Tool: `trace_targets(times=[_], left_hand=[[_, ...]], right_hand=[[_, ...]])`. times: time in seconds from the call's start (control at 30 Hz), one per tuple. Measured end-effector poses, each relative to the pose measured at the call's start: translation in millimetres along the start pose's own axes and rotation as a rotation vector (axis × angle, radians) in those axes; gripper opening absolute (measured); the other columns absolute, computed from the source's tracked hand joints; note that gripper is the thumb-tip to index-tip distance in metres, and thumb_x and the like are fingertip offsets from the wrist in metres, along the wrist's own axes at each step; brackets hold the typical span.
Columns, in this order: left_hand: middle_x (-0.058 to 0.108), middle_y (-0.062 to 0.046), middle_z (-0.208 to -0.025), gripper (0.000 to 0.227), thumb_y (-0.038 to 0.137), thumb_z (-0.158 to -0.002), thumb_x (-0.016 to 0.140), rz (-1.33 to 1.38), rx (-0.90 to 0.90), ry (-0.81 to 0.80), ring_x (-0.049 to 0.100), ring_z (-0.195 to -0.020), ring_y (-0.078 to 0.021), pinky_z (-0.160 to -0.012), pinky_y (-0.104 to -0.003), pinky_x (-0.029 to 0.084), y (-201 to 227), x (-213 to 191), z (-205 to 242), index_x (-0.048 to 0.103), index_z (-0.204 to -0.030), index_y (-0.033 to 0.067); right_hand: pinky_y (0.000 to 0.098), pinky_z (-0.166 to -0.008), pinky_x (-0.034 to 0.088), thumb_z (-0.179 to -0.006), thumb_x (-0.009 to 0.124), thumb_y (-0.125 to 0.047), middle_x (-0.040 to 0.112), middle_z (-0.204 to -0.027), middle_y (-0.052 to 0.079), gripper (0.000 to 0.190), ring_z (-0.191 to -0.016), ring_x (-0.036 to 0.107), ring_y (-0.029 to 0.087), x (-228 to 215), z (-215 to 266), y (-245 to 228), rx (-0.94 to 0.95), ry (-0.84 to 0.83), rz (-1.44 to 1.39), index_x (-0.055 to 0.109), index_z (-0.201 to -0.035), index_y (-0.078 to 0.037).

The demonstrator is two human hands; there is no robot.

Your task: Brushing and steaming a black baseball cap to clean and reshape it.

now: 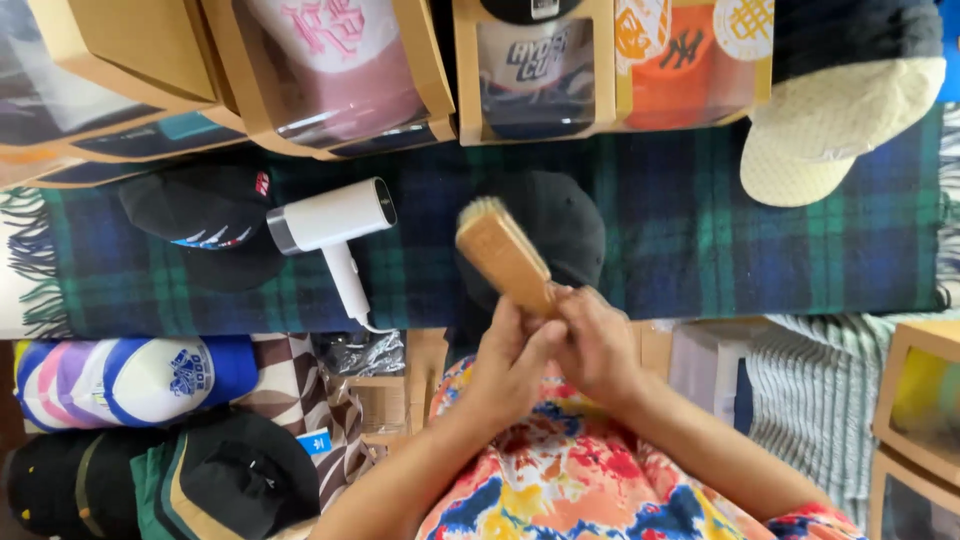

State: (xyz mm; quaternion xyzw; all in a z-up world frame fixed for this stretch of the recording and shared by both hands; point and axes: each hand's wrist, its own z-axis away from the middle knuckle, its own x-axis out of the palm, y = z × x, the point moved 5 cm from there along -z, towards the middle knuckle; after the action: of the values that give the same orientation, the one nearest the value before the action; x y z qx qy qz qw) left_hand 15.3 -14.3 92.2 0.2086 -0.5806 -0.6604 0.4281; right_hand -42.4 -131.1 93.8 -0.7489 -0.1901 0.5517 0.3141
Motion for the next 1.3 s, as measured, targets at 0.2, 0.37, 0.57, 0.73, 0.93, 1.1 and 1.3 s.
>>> trace_targets(times=[0.2,0.37,0.57,0.73,0.93,1.1,1.3], left_hand=[[0.072,-0.012,-0.081,0.028,0.025,-0.105,0.055,-0.114,-0.087,0.370,0.074,-0.067,-0.0192,-0.062,-0.031,0.063,6.8,-74.3,-55.1,0.063,-0.120,0.0039],[0.067,-0.015,-0.060,0.045,0.046,-0.102,0.050,-0.838,-0.339,-0.293,0.068,-0.062,-0.0344,-0.063,-0.046,0.056,57.6,-71.9,-80.0,0.062,-0.077,0.0111],[0.071,-0.017,-0.071,0.042,0.058,-0.102,0.044,-1.380,-0.011,-0.203,0.073,-0.075,-0.0423,-0.068,-0.055,0.057,72.2,-76.6,-143.0,0.057,-0.098,0.0177],[0.070,-0.010,-0.074,0.041,0.055,-0.100,0.044,-1.405,0.245,-0.457,0.074,-0.069,-0.0350,-0.063,-0.045,0.059,60.9,-7.7,-160.0,0.063,-0.092,0.0187],[0.074,-0.014,-0.077,0.051,0.048,-0.104,0.042,-1.487,-0.191,-0.469,0.076,-0.080,-0.0364,-0.070,-0.049,0.059,20.3,-56.3,-212.8,0.073,-0.088,0.0106],[0.074,-0.014,-0.077,0.046,0.040,-0.104,0.045,-1.655,-0.348,-0.390,0.075,-0.080,-0.0381,-0.073,-0.052,0.060,9.1,-129.1,-187.1,0.074,-0.086,0.0087],[0.060,-0.008,-0.062,0.040,0.053,-0.101,0.052,-1.408,0.464,-0.200,0.068,-0.059,-0.0330,-0.050,-0.043,0.054,105.9,-36.6,-97.2,0.060,-0.083,0.0176]], right_hand=[[0.0426,-0.090,0.051,-0.092,0.070,-0.031,0.056,-0.115,0.007,0.033,-0.109,0.061,0.032,4.3,-26.2,-15.0,-0.322,0.202,0.095,0.076,-0.118,-0.011],[0.0407,-0.089,0.041,-0.092,0.071,-0.029,0.062,-0.109,0.002,0.019,-0.108,0.060,0.029,15.6,-25.4,11.0,-0.388,0.221,0.120,0.079,-0.106,-0.018],[0.0395,-0.086,0.042,-0.091,0.071,-0.029,0.067,-0.106,-0.001,0.017,-0.106,0.063,0.027,15.2,-23.5,20.3,-0.382,0.251,0.110,0.080,-0.103,-0.022],[0.0416,-0.086,0.042,-0.088,0.072,-0.026,0.066,-0.105,-0.001,0.016,-0.105,0.062,0.028,20.5,-19.1,24.7,-0.359,0.203,0.104,0.081,-0.100,-0.023],[0.0400,-0.086,0.043,-0.091,0.070,-0.027,0.066,-0.104,-0.002,0.018,-0.107,0.061,0.026,20.8,-20.3,23.8,-0.359,0.197,0.106,0.081,-0.105,-0.023],[0.0394,-0.084,0.044,-0.091,0.073,-0.025,0.066,-0.104,0.000,0.016,-0.105,0.061,0.025,16.4,-25.3,20.1,-0.388,0.239,0.070,0.082,-0.103,-0.020],[0.0406,-0.087,0.046,-0.091,0.072,-0.026,0.069,-0.108,0.002,0.016,-0.105,0.064,0.029,20.0,-17.5,27.6,-0.433,0.283,0.022,0.082,-0.102,-0.020]])
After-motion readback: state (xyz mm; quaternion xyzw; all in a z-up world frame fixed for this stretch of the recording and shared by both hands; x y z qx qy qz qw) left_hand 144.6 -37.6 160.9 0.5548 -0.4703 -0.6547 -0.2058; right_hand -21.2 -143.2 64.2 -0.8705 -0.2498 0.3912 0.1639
